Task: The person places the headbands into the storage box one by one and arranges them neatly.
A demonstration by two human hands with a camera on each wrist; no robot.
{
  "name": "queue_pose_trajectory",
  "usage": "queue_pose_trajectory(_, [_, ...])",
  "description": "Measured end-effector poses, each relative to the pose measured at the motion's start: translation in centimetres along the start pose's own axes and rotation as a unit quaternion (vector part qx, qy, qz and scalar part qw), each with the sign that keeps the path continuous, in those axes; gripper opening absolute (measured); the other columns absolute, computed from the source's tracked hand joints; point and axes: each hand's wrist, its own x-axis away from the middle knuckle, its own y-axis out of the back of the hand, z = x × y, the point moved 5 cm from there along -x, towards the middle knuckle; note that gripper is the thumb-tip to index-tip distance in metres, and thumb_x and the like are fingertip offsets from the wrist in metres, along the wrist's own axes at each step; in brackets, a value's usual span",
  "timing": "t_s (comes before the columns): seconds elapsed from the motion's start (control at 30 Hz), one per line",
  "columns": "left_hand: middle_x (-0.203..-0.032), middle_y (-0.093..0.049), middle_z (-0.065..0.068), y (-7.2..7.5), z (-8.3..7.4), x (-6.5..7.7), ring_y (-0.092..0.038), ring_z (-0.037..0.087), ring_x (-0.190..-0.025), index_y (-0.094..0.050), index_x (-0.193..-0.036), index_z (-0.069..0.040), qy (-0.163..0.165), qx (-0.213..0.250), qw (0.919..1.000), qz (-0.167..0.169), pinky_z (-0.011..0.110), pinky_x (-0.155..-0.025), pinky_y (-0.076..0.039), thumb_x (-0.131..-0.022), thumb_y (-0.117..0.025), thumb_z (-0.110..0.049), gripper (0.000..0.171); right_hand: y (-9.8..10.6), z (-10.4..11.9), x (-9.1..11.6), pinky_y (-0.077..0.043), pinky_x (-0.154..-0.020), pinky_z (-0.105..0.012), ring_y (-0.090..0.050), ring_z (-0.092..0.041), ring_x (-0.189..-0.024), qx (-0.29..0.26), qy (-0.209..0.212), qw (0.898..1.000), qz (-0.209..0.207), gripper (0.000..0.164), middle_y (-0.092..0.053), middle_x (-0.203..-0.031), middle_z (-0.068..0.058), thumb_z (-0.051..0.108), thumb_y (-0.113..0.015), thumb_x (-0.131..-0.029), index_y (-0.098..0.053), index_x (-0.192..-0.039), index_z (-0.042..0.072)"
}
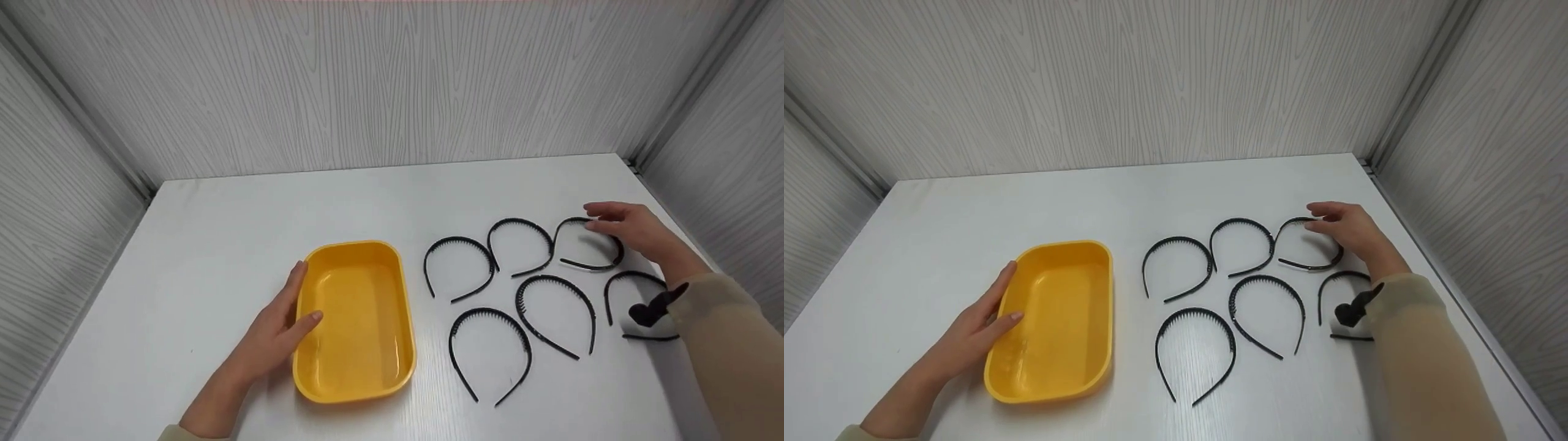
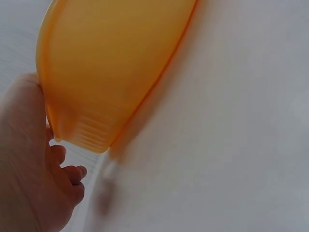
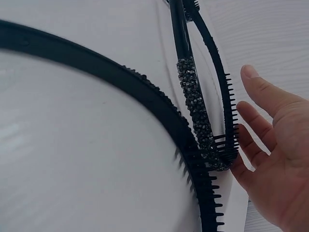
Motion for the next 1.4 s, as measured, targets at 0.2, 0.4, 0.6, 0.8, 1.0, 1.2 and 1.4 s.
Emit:
queue_pose_trajectory(0.2, [-0.177, -0.011, -0.012, 0.1, 0.0, 0.1, -0.013, 0.012, -0.162, -0.008, -0.173, -0.03, 0.0, -0.002, 1.0, -0.003, 0.048, -0.129, -0.017, -0.107, -0.062, -0.038, 0.085, -0.5, 0.0, -0.4, -0.039, -0.098, -0.016, -0.044, -0.029, -0.145, -0.007, -0.031, 0.999, 0.026, 0.066, -0.055, -0.157, -0.012, 0.046, -0.07, -0.103, -0.055, -0.156, 0.008])
queue_pose_trajectory(0.4, [-0.176, -0.013, -0.011, 0.1, -0.1, 0.2, -0.014, 0.011, -0.162, -0.01, -0.173, -0.027, -0.007, -0.001, 0.9999, -0.008, 0.036, -0.13, -0.014, -0.107, -0.063, -0.035, 0.084, -0.7, -0.1, -0.4, -0.036, -0.111, -0.034, -0.037, -0.031, -0.152, -0.027, -0.058, 0.998, 0.028, 0.067, -0.05, -0.16, -0.012, 0.048, -0.069, -0.102, -0.055, -0.155, 0.009])
queue_pose_trajectory(0.6, [-0.176, -0.014, -0.01, -0.1, -0.3, 0.0, -0.015, 0.011, -0.161, -0.011, -0.173, -0.025, -0.019, 0.01, 0.9997, -0.008, 0.025, -0.127, -0.014, -0.107, -0.063, -0.032, 0.084, -0.5, -0.7, -0.6, -0.039, -0.102, -0.032, -0.039, -0.033, -0.147, -0.024, -0.07, 0.997, 0.013, 0.059, -0.052, -0.156, -0.013, 0.046, -0.069, -0.103, -0.061, -0.151, 0.013])
queue_pose_trajectory(0.8, [-0.176, -0.014, -0.011, -0.2, -0.2, 0.0, -0.015, 0.011, -0.161, -0.011, -0.173, -0.027, -0.019, 0.009, 0.9997, -0.011, 0.032, -0.128, -0.016, -0.107, -0.063, -0.031, 0.083, -0.5, -0.6, -0.7, -0.039, -0.101, -0.031, -0.041, -0.031, -0.144, -0.018, -0.073, 0.997, 0.006, 0.054, -0.054, -0.153, -0.012, 0.042, -0.067, -0.105, -0.063, -0.149, 0.012])
queue_pose_trajectory(1.0, [-0.176, -0.015, -0.01, -0.1, -0.1, 0.1, -0.016, 0.012, -0.161, -0.012, -0.173, -0.026, -0.023, 0.012, 0.9996, -0.013, 0.021, -0.125, -0.014, -0.107, -0.063, -0.031, 0.083, -0.6, -0.4, -1.0, -0.038, -0.105, -0.035, -0.041, -0.034, -0.147, -0.017, -0.067, 0.998, -0.007, 0.049, -0.058, -0.149, -0.011, 0.036, -0.067, -0.106, -0.065, -0.147, 0.008])
queue_pose_trajectory(1.2, [-0.177, -0.015, -0.01, -0.1, -0.1, 0.1, -0.017, 0.012, -0.161, -0.012, -0.173, -0.025, -0.026, 0.018, 0.9994, -0.014, 0.015, -0.122, -0.014, -0.107, -0.063, -0.03, 0.083, -0.8, -0.7, -1.2, -0.039, -0.106, -0.039, -0.041, -0.037, -0.146, -0.003, -0.065, 0.998, -0.012, 0.048, -0.056, -0.152, -0.017, 0.037, -0.067, -0.106, -0.066, -0.146, 0.01])
queue_pose_trajectory(1.4, [-0.176, -0.015, -0.011, 0.0, 0.2, 0.1, -0.015, 0.011, -0.161, -0.012, -0.173, -0.027, -0.02, 0.024, 0.9994, -0.013, 0.019, -0.124, -0.013, -0.107, -0.063, -0.032, 0.083, -0.8, -1.1, -1.3, -0.04, -0.1, -0.033, -0.042, -0.033, -0.144, -0.007, -0.074, 0.997, -0.007, 0.05, -0.057, -0.15, -0.009, 0.043, -0.066, -0.105, -0.067, -0.146, 0.013])
